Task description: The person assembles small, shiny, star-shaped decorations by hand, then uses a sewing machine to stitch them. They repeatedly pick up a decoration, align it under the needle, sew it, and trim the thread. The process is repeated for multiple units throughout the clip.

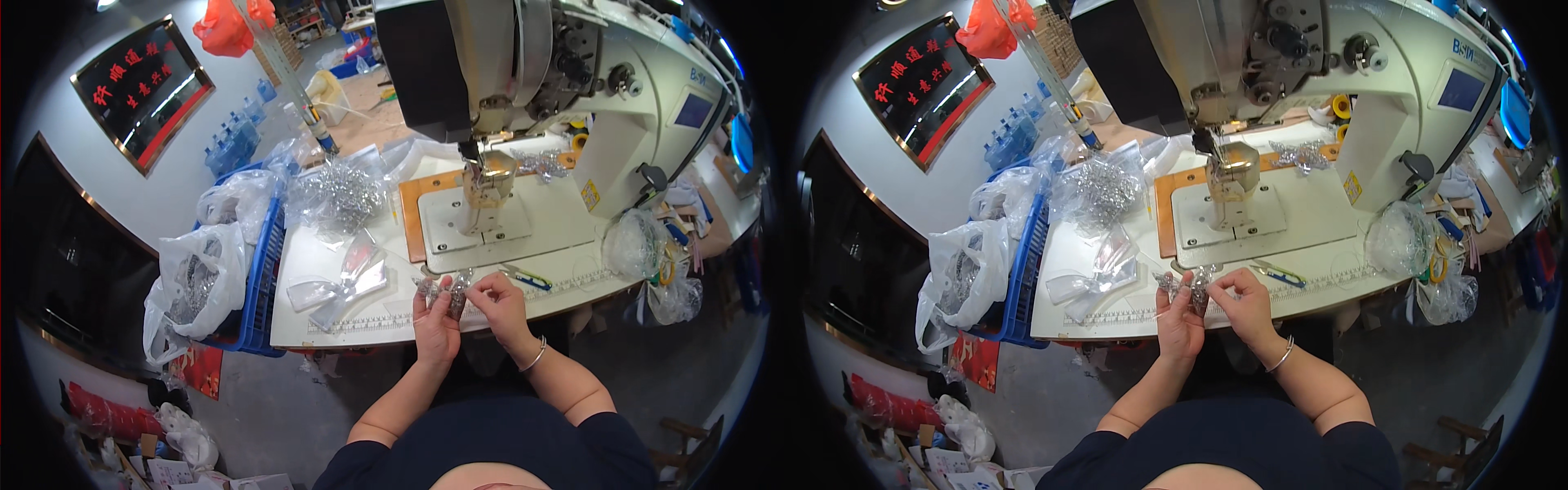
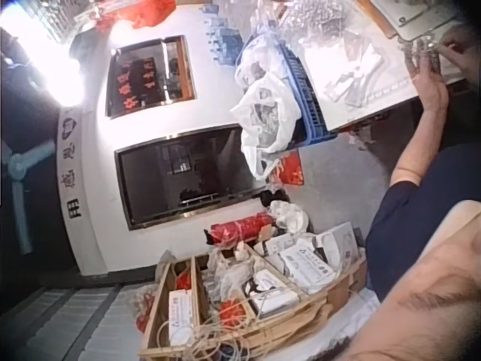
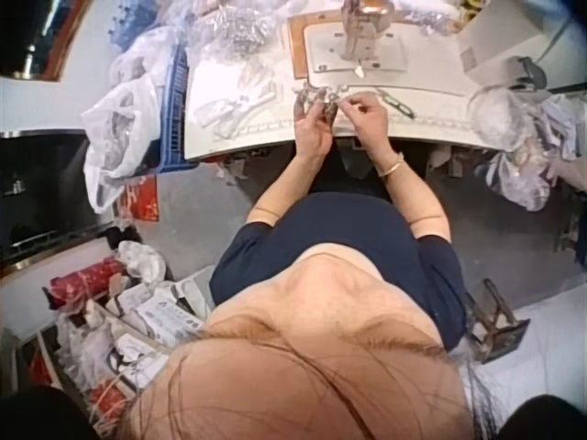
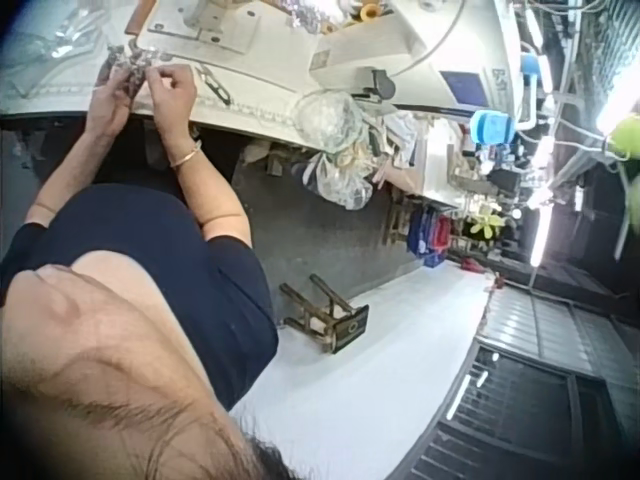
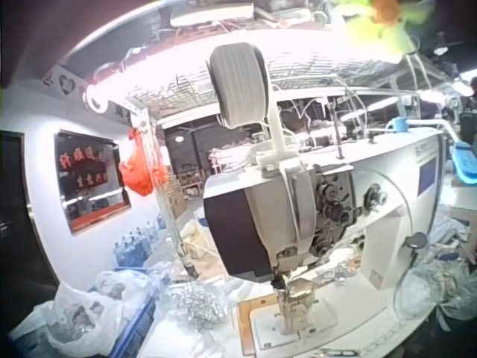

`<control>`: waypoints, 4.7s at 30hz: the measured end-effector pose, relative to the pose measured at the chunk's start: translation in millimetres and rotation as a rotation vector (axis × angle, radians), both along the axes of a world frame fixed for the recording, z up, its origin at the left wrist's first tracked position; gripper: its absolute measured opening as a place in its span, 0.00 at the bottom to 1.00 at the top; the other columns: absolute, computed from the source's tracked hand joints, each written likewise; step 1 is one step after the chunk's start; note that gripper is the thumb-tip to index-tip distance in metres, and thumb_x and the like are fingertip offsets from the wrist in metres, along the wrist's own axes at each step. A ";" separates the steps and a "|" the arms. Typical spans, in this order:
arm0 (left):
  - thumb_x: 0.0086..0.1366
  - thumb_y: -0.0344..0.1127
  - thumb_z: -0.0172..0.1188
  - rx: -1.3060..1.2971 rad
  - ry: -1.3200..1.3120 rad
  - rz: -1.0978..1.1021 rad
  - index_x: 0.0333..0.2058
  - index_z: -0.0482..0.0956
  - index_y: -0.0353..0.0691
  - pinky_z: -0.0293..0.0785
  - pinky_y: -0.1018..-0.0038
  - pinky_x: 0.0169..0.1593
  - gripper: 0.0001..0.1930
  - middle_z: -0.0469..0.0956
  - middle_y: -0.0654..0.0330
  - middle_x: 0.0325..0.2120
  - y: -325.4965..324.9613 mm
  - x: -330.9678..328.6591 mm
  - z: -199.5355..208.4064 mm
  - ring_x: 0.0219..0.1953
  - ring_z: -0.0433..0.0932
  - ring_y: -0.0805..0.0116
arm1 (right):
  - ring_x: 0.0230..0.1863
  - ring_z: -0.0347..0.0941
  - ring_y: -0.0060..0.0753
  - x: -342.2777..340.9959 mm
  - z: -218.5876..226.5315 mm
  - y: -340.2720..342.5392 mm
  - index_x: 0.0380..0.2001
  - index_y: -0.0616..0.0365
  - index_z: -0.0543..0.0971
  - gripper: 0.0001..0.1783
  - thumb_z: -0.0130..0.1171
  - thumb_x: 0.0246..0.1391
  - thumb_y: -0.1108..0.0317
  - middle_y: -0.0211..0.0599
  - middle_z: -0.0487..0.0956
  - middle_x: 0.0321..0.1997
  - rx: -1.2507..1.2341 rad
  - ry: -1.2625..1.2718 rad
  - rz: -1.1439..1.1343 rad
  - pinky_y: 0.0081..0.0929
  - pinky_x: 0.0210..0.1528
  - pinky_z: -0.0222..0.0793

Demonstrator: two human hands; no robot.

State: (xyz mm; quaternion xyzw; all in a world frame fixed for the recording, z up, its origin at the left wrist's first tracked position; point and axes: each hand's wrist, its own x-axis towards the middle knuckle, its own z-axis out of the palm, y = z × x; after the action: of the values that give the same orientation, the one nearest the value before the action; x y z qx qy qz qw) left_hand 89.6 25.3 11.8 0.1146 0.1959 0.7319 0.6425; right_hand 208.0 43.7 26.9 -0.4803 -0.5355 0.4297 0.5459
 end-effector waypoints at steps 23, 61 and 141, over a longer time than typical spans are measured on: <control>0.65 0.28 0.48 0.064 0.151 -0.158 0.54 0.61 0.42 0.69 0.65 0.54 0.19 0.70 0.53 0.49 6.6 -17.7 14.8 0.51 0.71 0.62 | 0.32 0.71 0.18 6.3 23.9 37.5 0.34 0.62 0.79 0.08 0.59 0.52 0.69 0.30 0.79 0.30 -0.155 0.361 0.396 0.17 0.37 0.65; 0.68 0.45 0.41 0.259 -0.030 -0.109 0.60 0.53 0.41 0.59 0.61 0.61 0.25 0.61 0.51 0.57 -5.7 -18.9 9.5 0.58 0.63 0.60 | 0.25 0.67 0.16 14.1 29.0 52.1 0.36 0.64 0.78 0.13 0.64 0.45 0.72 0.30 0.78 0.31 -0.249 0.298 0.529 0.15 0.29 0.64; 0.46 0.33 0.59 1.861 2.061 0.373 0.37 0.78 0.56 0.63 0.79 0.36 0.17 0.74 0.73 0.38 19.6 -64.3 68.1 0.32 0.67 0.79 | 0.32 0.73 0.25 38.6 78.2 16.5 0.31 0.60 0.75 0.14 0.67 0.42 0.65 0.32 0.77 0.28 -0.064 -0.615 0.774 0.22 0.37 0.70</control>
State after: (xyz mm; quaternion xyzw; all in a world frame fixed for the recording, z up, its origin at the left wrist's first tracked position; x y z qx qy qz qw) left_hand 25.3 44.9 79.9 0.9450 0.0350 0.2531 -0.2044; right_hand 246.6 60.1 105.1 -0.3674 -0.7972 0.4556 0.1481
